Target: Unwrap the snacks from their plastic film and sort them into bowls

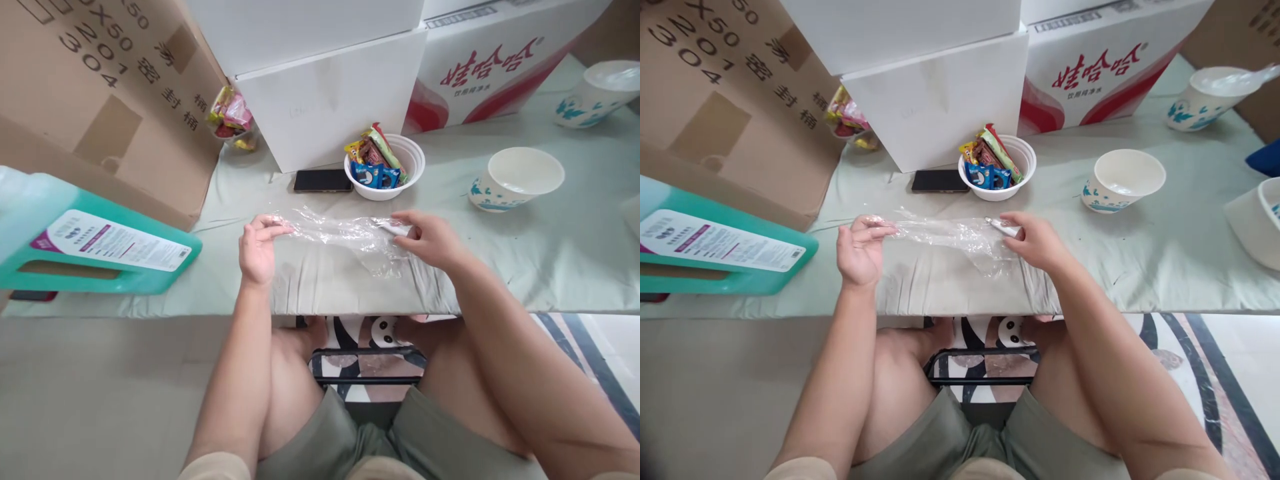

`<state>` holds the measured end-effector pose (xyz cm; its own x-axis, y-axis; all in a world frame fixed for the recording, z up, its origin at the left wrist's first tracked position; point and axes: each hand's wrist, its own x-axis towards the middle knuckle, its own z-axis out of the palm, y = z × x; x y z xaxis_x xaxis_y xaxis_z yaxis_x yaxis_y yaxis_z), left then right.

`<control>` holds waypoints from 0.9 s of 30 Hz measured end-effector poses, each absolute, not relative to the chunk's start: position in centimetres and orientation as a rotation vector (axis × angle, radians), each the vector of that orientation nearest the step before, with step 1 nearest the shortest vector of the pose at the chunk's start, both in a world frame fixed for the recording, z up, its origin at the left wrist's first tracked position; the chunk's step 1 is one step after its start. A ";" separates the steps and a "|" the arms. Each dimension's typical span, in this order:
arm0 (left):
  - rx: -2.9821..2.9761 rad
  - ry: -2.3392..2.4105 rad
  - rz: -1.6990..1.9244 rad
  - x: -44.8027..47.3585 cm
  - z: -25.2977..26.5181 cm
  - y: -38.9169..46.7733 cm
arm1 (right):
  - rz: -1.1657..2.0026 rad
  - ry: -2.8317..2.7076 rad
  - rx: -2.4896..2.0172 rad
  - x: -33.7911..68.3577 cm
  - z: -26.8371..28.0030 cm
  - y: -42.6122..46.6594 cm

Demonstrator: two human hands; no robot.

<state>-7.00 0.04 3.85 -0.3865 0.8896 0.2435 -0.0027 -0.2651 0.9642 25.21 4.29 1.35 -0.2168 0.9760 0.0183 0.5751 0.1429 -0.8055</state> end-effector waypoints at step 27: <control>0.869 1.241 1.415 -5.0 0.9 5.8 | 1.082 -1.032 -1.330 24.4 1.2 5.7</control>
<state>-4.98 5.77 0.91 -0.2207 0.9701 -0.1009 -0.2264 0.0496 0.9728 24.39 5.74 1.25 0.2089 0.9771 -0.0406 -0.0055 -0.0403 -0.9992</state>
